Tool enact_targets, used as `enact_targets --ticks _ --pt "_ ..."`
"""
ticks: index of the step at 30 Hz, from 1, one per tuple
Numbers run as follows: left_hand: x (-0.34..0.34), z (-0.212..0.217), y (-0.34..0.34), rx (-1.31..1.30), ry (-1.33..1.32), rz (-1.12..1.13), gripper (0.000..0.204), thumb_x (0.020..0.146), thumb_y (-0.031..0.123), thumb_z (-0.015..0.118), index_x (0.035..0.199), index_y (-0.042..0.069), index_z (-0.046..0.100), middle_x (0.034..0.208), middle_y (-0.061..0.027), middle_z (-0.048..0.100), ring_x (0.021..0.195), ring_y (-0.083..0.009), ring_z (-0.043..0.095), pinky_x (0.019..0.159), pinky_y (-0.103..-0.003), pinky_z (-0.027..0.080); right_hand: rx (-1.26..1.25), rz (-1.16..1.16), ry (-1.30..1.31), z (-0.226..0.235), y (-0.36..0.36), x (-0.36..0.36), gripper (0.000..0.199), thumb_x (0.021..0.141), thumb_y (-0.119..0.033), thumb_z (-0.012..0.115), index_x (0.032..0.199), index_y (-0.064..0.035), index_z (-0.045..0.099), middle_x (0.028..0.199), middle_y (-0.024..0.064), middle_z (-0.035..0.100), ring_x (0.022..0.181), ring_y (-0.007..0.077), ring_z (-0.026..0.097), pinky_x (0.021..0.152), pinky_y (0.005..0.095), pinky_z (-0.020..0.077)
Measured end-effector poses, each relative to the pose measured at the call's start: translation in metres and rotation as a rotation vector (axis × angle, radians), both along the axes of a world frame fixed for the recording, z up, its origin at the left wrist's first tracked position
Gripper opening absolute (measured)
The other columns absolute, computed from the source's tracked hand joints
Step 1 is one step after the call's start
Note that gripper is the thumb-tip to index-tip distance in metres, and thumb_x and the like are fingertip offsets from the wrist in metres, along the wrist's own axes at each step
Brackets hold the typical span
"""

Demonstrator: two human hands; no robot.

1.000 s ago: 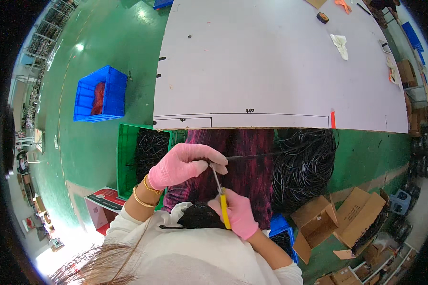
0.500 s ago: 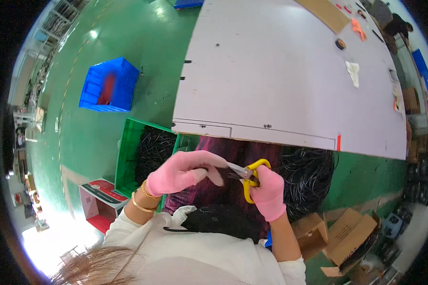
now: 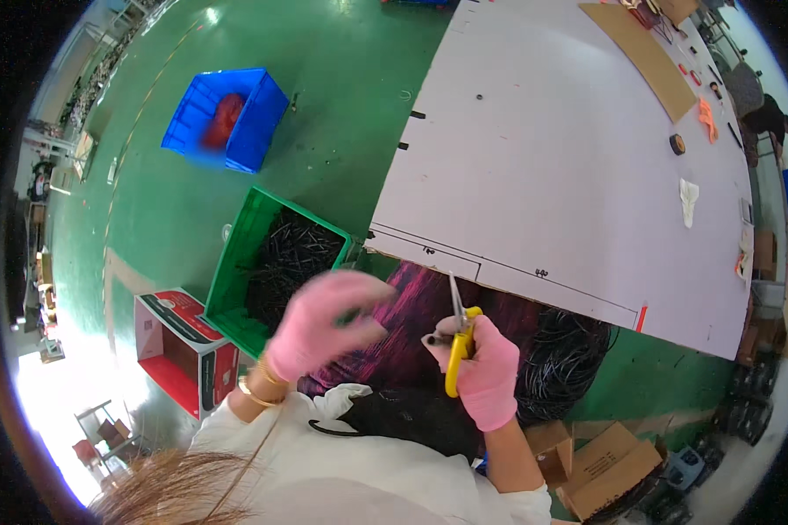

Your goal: Measure and cut black wires to specific lengths using a measuring board and a pair of scissors.

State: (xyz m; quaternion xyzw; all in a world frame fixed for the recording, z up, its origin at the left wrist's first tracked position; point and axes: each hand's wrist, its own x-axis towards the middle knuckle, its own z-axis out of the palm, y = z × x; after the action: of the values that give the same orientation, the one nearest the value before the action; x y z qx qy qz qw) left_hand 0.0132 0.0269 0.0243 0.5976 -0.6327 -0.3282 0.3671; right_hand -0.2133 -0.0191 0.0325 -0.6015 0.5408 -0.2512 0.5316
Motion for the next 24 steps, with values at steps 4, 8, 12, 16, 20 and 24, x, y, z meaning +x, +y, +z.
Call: enact_targets --ticks 4,8,12,16,20,24 --pt "-0.047 -0.002 -0.006 0.12 0.584 0.022 0.03 0.077 0.002 0.079 0.106 0.003 0.072 0.102 -0.0089 0.066 0.087 -0.0198 0.064 0.077 -0.03 0.053 -0.063 0.064 0.056 -0.006 -0.001 0.009 0.022 0.078 0.0 0.078 0.094 -0.0012 0.063 0.069 -0.0006 0.059 0.056 0.0052 0.053 0.051 0.021 0.0407" --pt "-0.045 -0.032 -0.013 -0.036 0.647 0.128 0.015 0.082 -0.001 0.074 0.097 0.001 0.073 0.091 -0.0074 0.066 0.086 -0.0164 0.063 0.076 -0.028 0.052 0.009 0.037 0.102 -0.002 -0.009 0.008 0.02 0.081 -0.001 0.077 0.098 0.0004 0.066 0.068 -0.0022 0.058 0.056 0.0027 0.048 0.051 0.021 0.0393" --pt "-0.036 -0.029 -0.02 0.085 0.866 0.259 0.01 0.085 0.001 0.07 0.095 0.0 0.073 0.091 -0.0088 0.066 0.084 -0.0139 0.062 0.074 -0.028 0.051 -0.219 0.052 0.269 -0.004 -0.025 0.008 0.013 0.081 -0.002 0.078 0.087 0.0 0.066 0.064 -0.0014 0.053 0.056 0.0048 0.043 0.051 0.0223 0.0346" --pt "-0.026 -0.048 -0.015 0.015 0.38 0.146 0.013 0.082 0.006 0.073 0.094 0.009 0.073 0.093 -0.0015 0.064 0.08 -0.019 0.061 0.073 -0.031 0.051 -0.411 0.23 0.401 0.001 -0.055 0.019 0.022 0.076 -0.007 0.08 0.088 -0.0001 0.064 0.066 0.0121 0.057 0.056 0.0199 0.057 0.056 0.0294 0.0465" --pt "-0.036 -0.049 -0.027 -0.435 -0.24 0.146 0.024 0.072 0.017 0.075 0.096 0.019 0.072 0.1 0.002 0.059 0.103 -0.0217 0.057 0.085 -0.037 0.049 -0.39 0.394 0.44 -0.007 -0.071 0.019 0.021 0.073 -0.004 0.079 0.087 -0.0001 0.063 0.068 0.0161 0.059 0.058 0.0307 0.059 0.055 0.034 0.0471" --pt "-0.036 -0.054 -0.041 -0.478 -0.271 0.134 0.021 0.074 0.02 0.065 0.093 0.014 0.065 0.098 -0.0014 0.058 0.099 -0.0221 0.059 0.087 -0.038 0.05 -0.364 0.486 0.47 -0.001 -0.08 0.027 0.022 0.071 -0.003 0.076 0.087 0.0002 0.062 0.07 0.019 0.058 0.061 0.0364 0.058 0.055 0.0366 0.0472"
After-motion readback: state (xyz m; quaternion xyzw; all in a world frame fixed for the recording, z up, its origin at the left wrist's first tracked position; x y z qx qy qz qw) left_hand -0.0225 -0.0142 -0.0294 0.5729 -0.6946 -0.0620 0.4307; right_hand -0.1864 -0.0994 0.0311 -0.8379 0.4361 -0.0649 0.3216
